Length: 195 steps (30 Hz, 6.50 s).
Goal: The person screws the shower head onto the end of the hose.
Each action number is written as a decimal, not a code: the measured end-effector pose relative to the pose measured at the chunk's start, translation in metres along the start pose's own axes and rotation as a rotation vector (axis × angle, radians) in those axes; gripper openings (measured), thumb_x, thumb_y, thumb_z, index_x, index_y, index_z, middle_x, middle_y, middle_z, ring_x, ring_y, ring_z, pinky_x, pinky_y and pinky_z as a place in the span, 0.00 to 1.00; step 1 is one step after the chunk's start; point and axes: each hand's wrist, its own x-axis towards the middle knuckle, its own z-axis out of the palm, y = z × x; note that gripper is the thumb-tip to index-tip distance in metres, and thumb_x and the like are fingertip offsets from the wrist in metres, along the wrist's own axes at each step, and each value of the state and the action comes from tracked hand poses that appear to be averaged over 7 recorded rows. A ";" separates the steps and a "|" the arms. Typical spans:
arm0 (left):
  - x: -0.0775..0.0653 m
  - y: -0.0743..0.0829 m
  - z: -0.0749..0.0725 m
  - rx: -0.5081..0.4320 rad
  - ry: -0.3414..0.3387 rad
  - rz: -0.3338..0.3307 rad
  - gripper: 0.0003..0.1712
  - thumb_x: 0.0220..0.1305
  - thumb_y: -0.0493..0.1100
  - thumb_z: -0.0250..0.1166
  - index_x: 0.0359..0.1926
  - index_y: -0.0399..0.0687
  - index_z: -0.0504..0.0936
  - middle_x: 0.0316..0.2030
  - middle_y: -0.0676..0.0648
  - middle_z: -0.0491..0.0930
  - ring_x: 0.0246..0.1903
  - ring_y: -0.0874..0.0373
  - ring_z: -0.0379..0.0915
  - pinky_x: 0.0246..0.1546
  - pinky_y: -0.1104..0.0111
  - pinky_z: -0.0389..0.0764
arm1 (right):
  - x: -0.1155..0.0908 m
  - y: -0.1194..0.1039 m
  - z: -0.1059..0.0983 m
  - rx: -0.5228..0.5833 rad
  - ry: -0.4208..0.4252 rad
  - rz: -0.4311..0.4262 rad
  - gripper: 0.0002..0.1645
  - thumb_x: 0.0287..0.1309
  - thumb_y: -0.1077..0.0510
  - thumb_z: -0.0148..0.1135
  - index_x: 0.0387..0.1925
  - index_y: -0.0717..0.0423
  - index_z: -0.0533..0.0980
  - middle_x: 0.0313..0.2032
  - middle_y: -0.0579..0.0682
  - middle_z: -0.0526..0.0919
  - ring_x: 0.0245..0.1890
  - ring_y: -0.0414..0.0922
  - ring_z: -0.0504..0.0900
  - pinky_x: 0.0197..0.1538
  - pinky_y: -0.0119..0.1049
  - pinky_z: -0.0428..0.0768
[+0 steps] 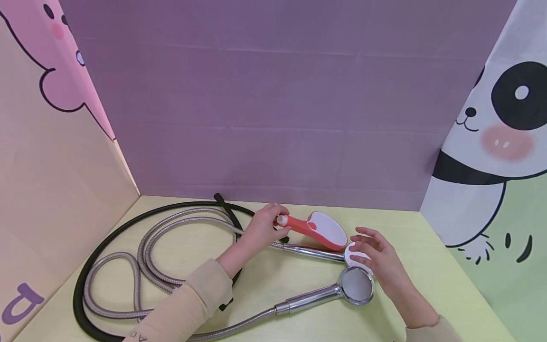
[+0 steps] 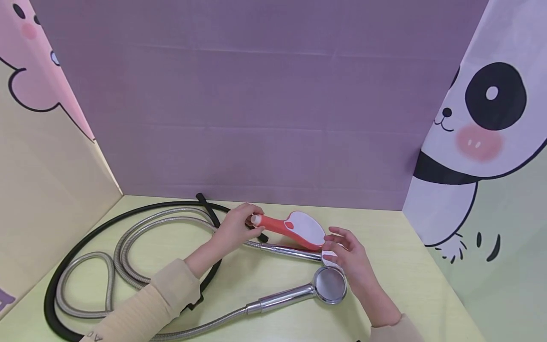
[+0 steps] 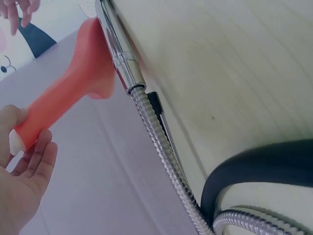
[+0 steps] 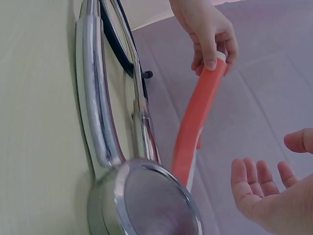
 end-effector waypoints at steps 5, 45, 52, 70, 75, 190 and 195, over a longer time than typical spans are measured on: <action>-0.003 0.005 0.002 -0.011 -0.022 0.019 0.16 0.50 0.34 0.71 0.41 0.41 0.78 0.36 0.46 0.77 0.33 0.55 0.75 0.36 0.66 0.81 | -0.001 0.004 0.011 0.066 -0.002 0.048 0.22 0.64 0.63 0.53 0.58 0.57 0.63 0.42 0.43 0.78 0.42 0.42 0.80 0.49 0.39 0.79; -0.006 0.037 -0.012 0.086 0.277 0.429 0.17 0.48 0.33 0.72 0.40 0.43 0.79 0.36 0.49 0.77 0.32 0.61 0.76 0.35 0.73 0.80 | 0.000 0.009 0.054 0.347 -0.228 0.137 0.16 0.69 0.61 0.45 0.57 0.52 0.65 0.44 0.45 0.80 0.44 0.45 0.81 0.52 0.42 0.77; -0.010 0.044 -0.012 0.066 0.325 0.445 0.17 0.47 0.33 0.72 0.40 0.43 0.79 0.35 0.49 0.77 0.32 0.62 0.76 0.36 0.74 0.79 | 0.005 0.000 0.066 0.403 -0.217 0.168 0.26 0.69 0.60 0.45 0.65 0.58 0.54 0.46 0.47 0.78 0.45 0.46 0.81 0.53 0.42 0.77; -0.027 0.049 -0.005 0.037 0.501 0.497 0.24 0.39 0.30 0.75 0.41 0.42 0.79 0.36 0.46 0.77 0.29 0.58 0.78 0.33 0.73 0.80 | 0.002 -0.005 0.075 0.526 -0.242 0.135 0.20 0.69 0.62 0.43 0.61 0.51 0.61 0.48 0.46 0.79 0.46 0.47 0.81 0.55 0.41 0.75; -0.033 0.050 0.001 0.012 0.552 0.479 0.23 0.38 0.31 0.75 0.40 0.41 0.80 0.35 0.45 0.78 0.33 0.55 0.80 0.36 0.71 0.81 | 0.001 -0.008 0.080 0.501 -0.236 0.077 0.20 0.69 0.63 0.42 0.60 0.53 0.60 0.49 0.43 0.78 0.44 0.45 0.82 0.53 0.39 0.76; -0.054 0.083 0.011 -0.776 -0.136 -0.365 0.31 0.49 0.30 0.71 0.56 0.41 0.74 0.42 0.42 0.78 0.37 0.54 0.79 0.41 0.68 0.81 | -0.007 -0.037 0.070 0.080 -0.041 -0.237 0.52 0.49 0.72 0.63 0.65 0.38 0.46 0.54 0.51 0.68 0.46 0.48 0.77 0.42 0.40 0.82; -0.052 0.081 0.008 -0.662 -0.164 -0.313 0.31 0.49 0.34 0.73 0.56 0.44 0.74 0.41 0.45 0.79 0.37 0.56 0.78 0.38 0.69 0.81 | -0.006 -0.037 0.070 0.082 -0.047 -0.261 0.52 0.49 0.73 0.63 0.65 0.39 0.46 0.54 0.51 0.68 0.46 0.48 0.77 0.41 0.40 0.82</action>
